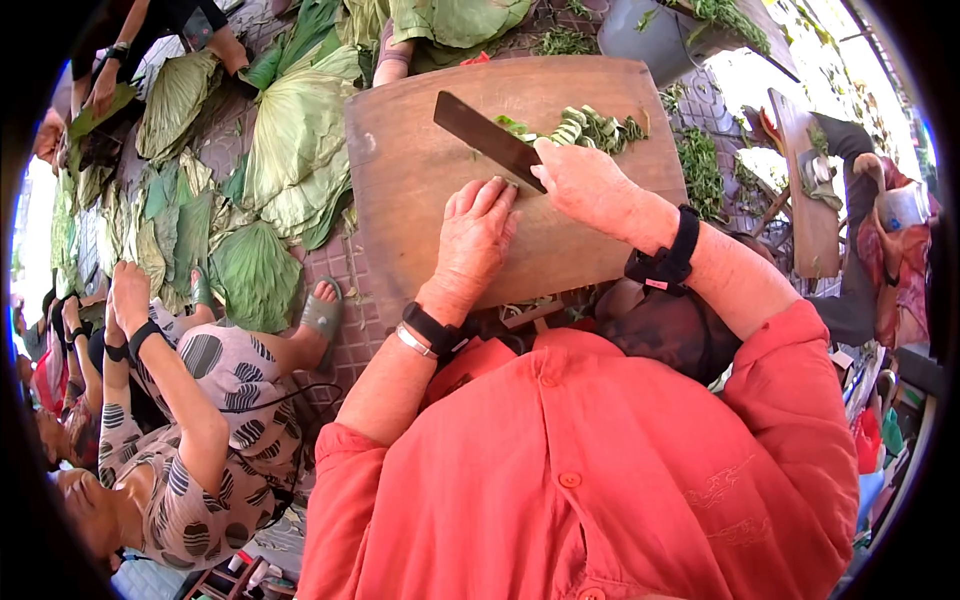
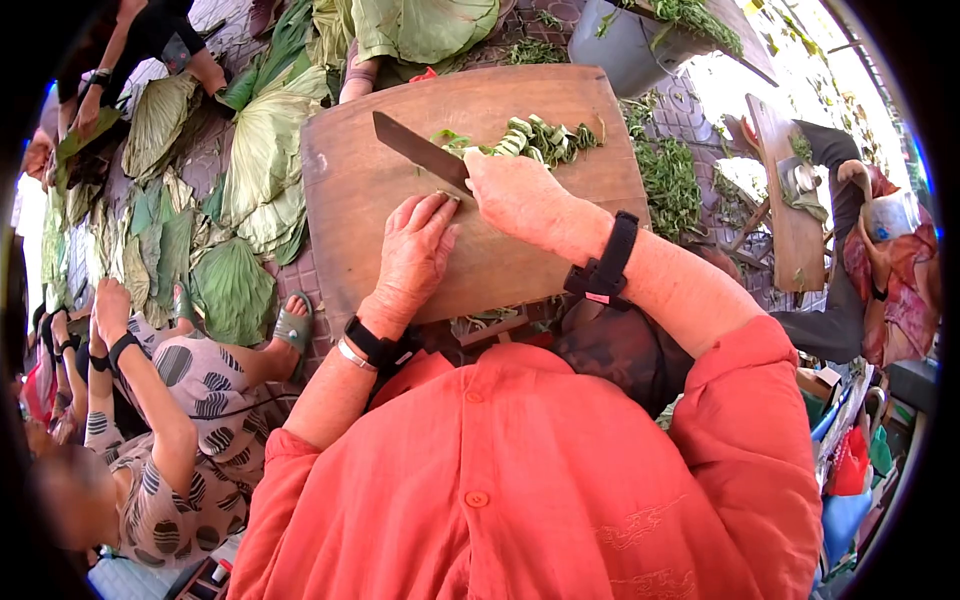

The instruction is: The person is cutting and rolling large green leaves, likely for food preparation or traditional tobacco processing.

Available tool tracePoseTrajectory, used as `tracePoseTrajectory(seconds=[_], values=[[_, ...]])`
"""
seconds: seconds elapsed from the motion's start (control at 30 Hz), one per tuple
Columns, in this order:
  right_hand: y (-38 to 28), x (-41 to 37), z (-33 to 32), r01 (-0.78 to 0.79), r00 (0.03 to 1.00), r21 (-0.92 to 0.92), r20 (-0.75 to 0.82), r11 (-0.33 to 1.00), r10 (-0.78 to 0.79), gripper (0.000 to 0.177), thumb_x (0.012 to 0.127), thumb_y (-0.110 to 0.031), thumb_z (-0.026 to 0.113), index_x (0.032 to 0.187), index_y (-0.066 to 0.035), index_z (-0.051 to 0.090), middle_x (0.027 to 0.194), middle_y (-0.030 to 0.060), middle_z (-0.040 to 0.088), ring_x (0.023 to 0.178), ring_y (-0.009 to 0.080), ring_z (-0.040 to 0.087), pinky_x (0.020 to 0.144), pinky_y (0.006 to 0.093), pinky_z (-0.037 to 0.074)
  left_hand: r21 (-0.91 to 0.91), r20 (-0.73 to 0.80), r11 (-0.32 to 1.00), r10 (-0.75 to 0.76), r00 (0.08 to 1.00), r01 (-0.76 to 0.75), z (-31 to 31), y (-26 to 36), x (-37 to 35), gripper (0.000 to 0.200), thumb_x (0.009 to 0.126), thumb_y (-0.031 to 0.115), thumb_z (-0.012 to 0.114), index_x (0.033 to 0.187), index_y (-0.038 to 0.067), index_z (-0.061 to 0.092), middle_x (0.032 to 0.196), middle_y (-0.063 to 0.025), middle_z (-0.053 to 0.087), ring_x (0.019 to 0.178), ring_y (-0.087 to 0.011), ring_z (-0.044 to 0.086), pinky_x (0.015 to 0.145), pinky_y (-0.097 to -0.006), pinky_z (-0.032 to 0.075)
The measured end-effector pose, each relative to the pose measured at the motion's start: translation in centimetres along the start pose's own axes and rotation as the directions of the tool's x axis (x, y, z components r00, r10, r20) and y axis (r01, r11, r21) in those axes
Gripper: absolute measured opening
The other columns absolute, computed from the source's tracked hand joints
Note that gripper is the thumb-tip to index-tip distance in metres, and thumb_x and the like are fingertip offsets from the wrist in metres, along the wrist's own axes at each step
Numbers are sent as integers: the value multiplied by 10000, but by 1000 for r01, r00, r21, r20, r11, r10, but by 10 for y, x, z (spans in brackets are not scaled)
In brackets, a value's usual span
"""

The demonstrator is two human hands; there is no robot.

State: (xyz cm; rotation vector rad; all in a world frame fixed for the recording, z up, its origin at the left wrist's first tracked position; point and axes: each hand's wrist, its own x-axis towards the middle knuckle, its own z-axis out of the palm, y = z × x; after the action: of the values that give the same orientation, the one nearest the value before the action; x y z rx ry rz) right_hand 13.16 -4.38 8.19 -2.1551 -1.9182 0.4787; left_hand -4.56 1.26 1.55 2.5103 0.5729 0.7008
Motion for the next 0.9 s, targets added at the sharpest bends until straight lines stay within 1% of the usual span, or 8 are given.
tracePoseTrajectory(seconds=[0.17,0.27,0.37,0.47,0.57,0.67,0.8,0.9], values=[[-12,-21,-25,13,1000,-4,6,1000,-13,134,905,-135,487,911,-2,473,656,197,602,653,375,624,564,464,491,-8,-18,999,-32,999,32,8,-3,-4,339,778,-9,583,1116,6,587,1153,-136,558,1042,-343,512,897,-397,457],[-20,-28,-27,-12,994,-24,111,1000,15,105,882,-98,485,905,3,467,646,189,599,652,370,627,559,458,493,-23,-23,999,-47,999,47,8,-3,-5,354,759,-24,570,1113,-6,580,1155,-145,555,1052,-341,513,909,-395,452],[-18,-30,-15,21,994,-46,108,999,-16,161,922,-162,501,919,-11,444,631,188,578,622,374,601,540,462,465,-42,-5,998,-55,998,55,9,-3,-6,383,741,-23,553,1124,-23,570,1170,-157,547,1077,-340,505,942,-393,434],[-19,-26,-11,63,993,-31,98,998,-59,143,912,-141,499,913,-7,448,630,190,582,621,366,608,541,459,470,-43,-30,997,-58,998,57,11,-5,-6,352,739,-39,554,1090,-19,582,1141,-154,555,1049,-341,514,915,-395,448],[-27,-14,-14,77,988,-34,138,996,-72,104,809,-52,509,875,21,476,690,199,607,675,371,633,579,457,500,-39,-74,998,-53,996,50,13,-6,-4,322,742,-58,567,1057,1,593,1091,-141,570,1008,-340,527,871,-396,471],[-28,2,-5,75,995,3,72,997,-75,113,805,-64,526,863,23,483,703,204,609,687,380,632,592,458,502,-43,-81,999,-30,996,27,12,-4,-3,311,743,-58,574,1048,0,594,1079,-139,571,994,-338,529,866,-397,471],[-21,8,2,1,1000,21,4,1000,-1,129,843,-100,528,881,17,491,711,206,616,688,388,631,597,459,501,-54,-82,998,-33,996,28,9,-1,-3,280,754,-58,579,1027,0,589,1062,-140,570,973,-338,530,852,-401,468],[-14,-7,-9,-21,999,40,30,999,20,147,887,-135,510,897,9,479,713,216,615,673,390,622,594,470,488,-67,-109,997,-50,993,43,11,-3,-3,246,769,-54,580,1007,6,579,1054,-144,569,962,-342,530,841,-403,466]])
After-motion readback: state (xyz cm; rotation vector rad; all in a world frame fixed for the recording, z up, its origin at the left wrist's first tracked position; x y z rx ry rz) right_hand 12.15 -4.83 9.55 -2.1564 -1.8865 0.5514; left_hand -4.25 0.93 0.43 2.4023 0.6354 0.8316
